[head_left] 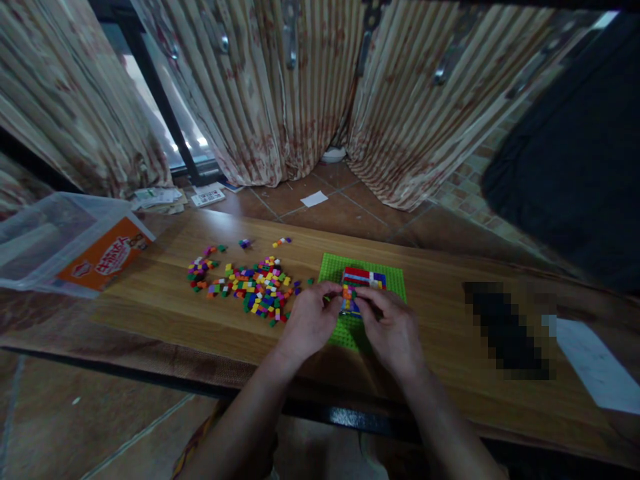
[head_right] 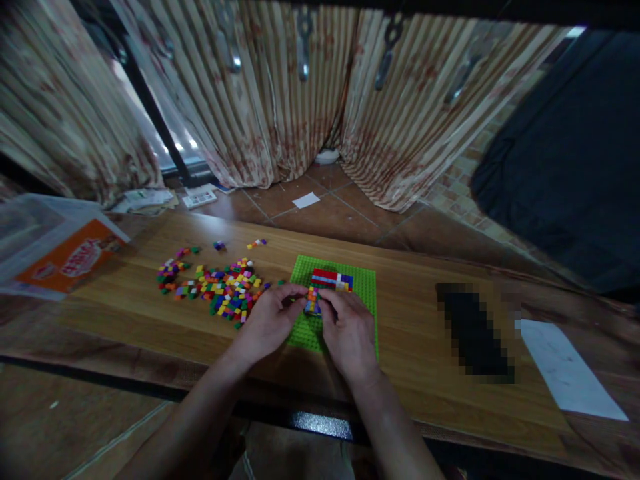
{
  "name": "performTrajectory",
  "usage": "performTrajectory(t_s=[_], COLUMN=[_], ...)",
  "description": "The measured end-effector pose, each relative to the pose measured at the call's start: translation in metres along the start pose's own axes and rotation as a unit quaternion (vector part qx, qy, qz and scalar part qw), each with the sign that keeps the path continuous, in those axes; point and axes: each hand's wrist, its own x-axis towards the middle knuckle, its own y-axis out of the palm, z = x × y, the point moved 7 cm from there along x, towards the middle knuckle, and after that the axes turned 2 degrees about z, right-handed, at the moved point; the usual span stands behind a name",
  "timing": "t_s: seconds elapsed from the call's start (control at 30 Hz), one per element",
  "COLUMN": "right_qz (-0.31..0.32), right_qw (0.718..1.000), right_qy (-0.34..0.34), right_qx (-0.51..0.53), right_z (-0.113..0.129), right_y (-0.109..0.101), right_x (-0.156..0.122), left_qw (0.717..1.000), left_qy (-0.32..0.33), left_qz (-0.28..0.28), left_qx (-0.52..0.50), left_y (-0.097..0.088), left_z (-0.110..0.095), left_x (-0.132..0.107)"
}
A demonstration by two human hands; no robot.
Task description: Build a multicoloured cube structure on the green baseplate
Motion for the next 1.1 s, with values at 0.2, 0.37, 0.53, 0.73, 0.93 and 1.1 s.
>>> performTrajectory(t_s=[0.2, 0.37, 0.53, 0.73, 0.93, 1.1], right_qz=[-0.011, 0.000, 0.007, 0.006, -0.005, -0.045], right_qw=[1.000, 1.000, 0.999, 0.999, 0.999, 0.999], right_qy=[-0.011, -0.022, -0.033, -0.038, -0.039, -0.012], right_qx=[0.007, -0.007, -0.028, -0.026, -0.002, 0.016], right_z=[0.001, 0.003, 0.004, 0.005, 0.004, -0.005], right_y=[0.000, 0.002, 0.005, 0.007, 0.004, -0.005], right_x=[0.000, 0.001, 0.000, 0.000, -0.003, -0.006], left_qw=[1.000, 1.000, 1.000, 1.000, 1.000, 0.997], left_qy=[-0.004, 0.007, 0.016, 0.018, 0.011, 0.016], left_qz=[0.001, -0.007, -0.018, -0.024, -0.005, -0.051], left_qx=[0.008, 0.011, 0.010, 0.009, 0.014, 0.053], left_y=[0.002, 0.001, 0.001, 0.001, -0.001, -0.018], left_z=[0.001, -0.001, -0.004, -0.002, -0.002, 0.003], left_x=[-0.001, -0.002, -0.003, -0.002, -0.003, 0.002])
